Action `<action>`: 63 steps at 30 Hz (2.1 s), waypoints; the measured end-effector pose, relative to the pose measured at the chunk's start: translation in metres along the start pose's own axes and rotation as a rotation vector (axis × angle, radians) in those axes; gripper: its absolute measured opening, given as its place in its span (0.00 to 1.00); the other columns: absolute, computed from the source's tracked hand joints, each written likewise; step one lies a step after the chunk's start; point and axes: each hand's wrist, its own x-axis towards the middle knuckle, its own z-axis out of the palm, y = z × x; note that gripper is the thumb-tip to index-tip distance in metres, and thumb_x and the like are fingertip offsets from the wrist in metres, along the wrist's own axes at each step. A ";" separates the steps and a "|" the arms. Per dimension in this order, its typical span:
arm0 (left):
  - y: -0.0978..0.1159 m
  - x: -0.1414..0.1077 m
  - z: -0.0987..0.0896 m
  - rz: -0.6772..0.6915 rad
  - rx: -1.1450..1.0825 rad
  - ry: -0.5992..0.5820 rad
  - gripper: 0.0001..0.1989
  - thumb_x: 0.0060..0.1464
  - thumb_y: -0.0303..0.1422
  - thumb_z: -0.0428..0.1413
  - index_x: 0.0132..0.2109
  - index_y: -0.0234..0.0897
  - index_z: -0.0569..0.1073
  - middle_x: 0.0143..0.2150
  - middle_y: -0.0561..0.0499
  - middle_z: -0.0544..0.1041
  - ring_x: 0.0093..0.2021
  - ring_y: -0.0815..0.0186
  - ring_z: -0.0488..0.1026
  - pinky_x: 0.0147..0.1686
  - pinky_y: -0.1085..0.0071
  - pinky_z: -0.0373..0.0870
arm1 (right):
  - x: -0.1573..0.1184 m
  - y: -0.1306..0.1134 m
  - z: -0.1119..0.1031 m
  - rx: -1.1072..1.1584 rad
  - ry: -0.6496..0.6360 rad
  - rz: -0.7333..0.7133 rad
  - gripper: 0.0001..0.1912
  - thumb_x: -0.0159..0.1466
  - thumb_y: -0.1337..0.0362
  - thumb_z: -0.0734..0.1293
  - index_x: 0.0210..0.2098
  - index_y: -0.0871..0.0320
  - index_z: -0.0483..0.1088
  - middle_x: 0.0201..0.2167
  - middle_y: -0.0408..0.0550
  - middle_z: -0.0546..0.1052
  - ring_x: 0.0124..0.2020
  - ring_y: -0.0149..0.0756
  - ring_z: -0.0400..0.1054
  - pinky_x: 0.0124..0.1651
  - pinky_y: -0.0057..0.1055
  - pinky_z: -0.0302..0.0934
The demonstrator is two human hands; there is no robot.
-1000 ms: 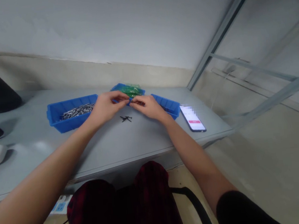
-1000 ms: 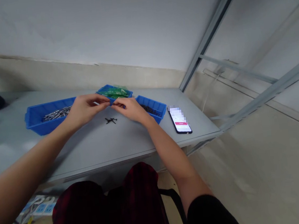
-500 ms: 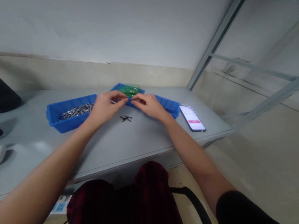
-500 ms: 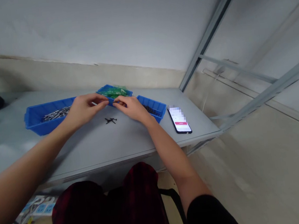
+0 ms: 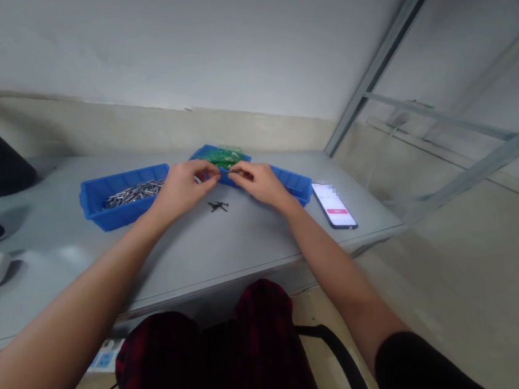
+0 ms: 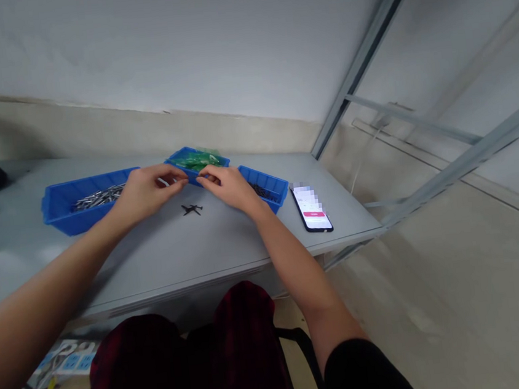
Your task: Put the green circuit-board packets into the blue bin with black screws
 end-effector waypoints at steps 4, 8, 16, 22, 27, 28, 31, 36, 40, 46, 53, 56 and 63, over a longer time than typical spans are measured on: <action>0.004 0.000 -0.001 -0.003 0.008 -0.012 0.12 0.56 0.39 0.54 0.40 0.38 0.79 0.39 0.49 0.81 0.38 0.63 0.75 0.40 0.69 0.71 | 0.000 -0.001 0.000 -0.017 -0.014 -0.011 0.13 0.67 0.56 0.62 0.39 0.56 0.75 0.32 0.45 0.78 0.32 0.34 0.68 0.40 0.31 0.59; 0.004 0.000 -0.001 0.007 0.007 -0.019 0.13 0.56 0.39 0.54 0.39 0.37 0.78 0.38 0.48 0.80 0.37 0.63 0.75 0.38 0.69 0.70 | 0.000 0.000 0.000 -0.017 -0.015 -0.015 0.13 0.67 0.56 0.63 0.39 0.56 0.75 0.33 0.45 0.78 0.33 0.34 0.69 0.40 0.30 0.59; 0.001 0.000 0.001 0.024 -0.006 -0.040 0.12 0.55 0.38 0.53 0.39 0.36 0.78 0.37 0.48 0.80 0.36 0.64 0.74 0.38 0.69 0.69 | 0.001 0.004 0.005 0.204 0.039 -0.023 0.12 0.64 0.55 0.65 0.38 0.57 0.74 0.31 0.44 0.77 0.32 0.32 0.69 0.39 0.29 0.61; 0.004 0.000 0.000 0.014 -0.016 0.003 0.12 0.55 0.39 0.54 0.39 0.36 0.78 0.37 0.48 0.80 0.35 0.65 0.74 0.38 0.70 0.69 | 0.003 0.007 0.007 0.295 0.050 -0.012 0.13 0.62 0.55 0.67 0.38 0.57 0.73 0.28 0.43 0.75 0.30 0.31 0.68 0.38 0.30 0.61; 0.004 0.000 -0.001 0.001 -0.010 0.026 0.11 0.54 0.38 0.54 0.38 0.36 0.77 0.36 0.49 0.79 0.35 0.65 0.74 0.38 0.70 0.69 | 0.003 0.009 0.006 0.309 0.060 -0.011 0.13 0.63 0.55 0.67 0.40 0.57 0.72 0.28 0.43 0.75 0.30 0.32 0.68 0.38 0.30 0.62; 0.004 0.000 -0.001 0.008 -0.014 0.015 0.11 0.54 0.38 0.54 0.38 0.36 0.77 0.36 0.49 0.79 0.35 0.65 0.74 0.38 0.70 0.69 | 0.003 0.008 0.006 0.314 0.056 -0.015 0.12 0.63 0.55 0.67 0.40 0.57 0.72 0.28 0.43 0.75 0.31 0.32 0.69 0.38 0.31 0.62; 0.002 -0.001 0.000 0.035 -0.018 -0.030 0.11 0.54 0.38 0.53 0.38 0.36 0.76 0.36 0.49 0.79 0.35 0.64 0.74 0.37 0.70 0.68 | 0.002 0.006 0.006 0.327 0.039 -0.026 0.11 0.64 0.56 0.66 0.40 0.57 0.72 0.27 0.42 0.75 0.31 0.32 0.70 0.38 0.31 0.62; 0.001 -0.001 0.002 0.083 -0.016 -0.110 0.12 0.55 0.38 0.52 0.37 0.36 0.76 0.33 0.49 0.78 0.33 0.65 0.73 0.35 0.70 0.66 | 0.001 0.006 0.014 0.346 0.000 -0.047 0.12 0.64 0.55 0.65 0.41 0.56 0.70 0.29 0.42 0.75 0.31 0.31 0.69 0.37 0.30 0.63; 0.002 -0.001 0.003 0.074 -0.012 -0.164 0.12 0.55 0.38 0.51 0.36 0.35 0.75 0.32 0.49 0.78 0.32 0.64 0.73 0.34 0.69 0.66 | 0.003 0.009 0.022 0.292 0.009 -0.086 0.12 0.65 0.54 0.65 0.40 0.56 0.70 0.32 0.43 0.74 0.31 0.31 0.67 0.37 0.29 0.62; 0.004 -0.001 0.001 0.012 -0.084 -0.083 0.14 0.54 0.37 0.53 0.44 0.36 0.77 0.37 0.49 0.79 0.36 0.63 0.75 0.37 0.69 0.68 | 0.004 0.008 0.021 0.201 0.069 -0.112 0.09 0.65 0.58 0.65 0.38 0.57 0.70 0.38 0.47 0.76 0.39 0.33 0.69 0.41 0.30 0.63; 0.006 -0.001 -0.003 -0.038 -0.055 -0.137 0.13 0.56 0.42 0.55 0.36 0.37 0.77 0.34 0.49 0.80 0.33 0.63 0.74 0.34 0.69 0.66 | 0.000 0.004 0.018 0.183 -0.064 -0.098 0.08 0.64 0.60 0.65 0.36 0.59 0.72 0.31 0.45 0.76 0.33 0.31 0.68 0.39 0.28 0.61; 0.005 -0.001 -0.003 -0.028 -0.045 -0.177 0.13 0.56 0.41 0.54 0.36 0.37 0.77 0.33 0.49 0.80 0.32 0.64 0.73 0.33 0.70 0.66 | 0.001 0.004 0.015 0.162 -0.034 -0.120 0.08 0.63 0.60 0.66 0.35 0.58 0.73 0.31 0.44 0.76 0.33 0.32 0.67 0.39 0.29 0.60; 0.002 0.002 -0.002 -0.035 -0.062 -0.106 0.14 0.57 0.42 0.53 0.38 0.37 0.77 0.35 0.48 0.80 0.35 0.62 0.74 0.36 0.68 0.67 | 0.001 0.004 0.010 0.252 -0.008 -0.022 0.08 0.61 0.58 0.68 0.36 0.57 0.73 0.34 0.45 0.77 0.36 0.33 0.70 0.42 0.31 0.63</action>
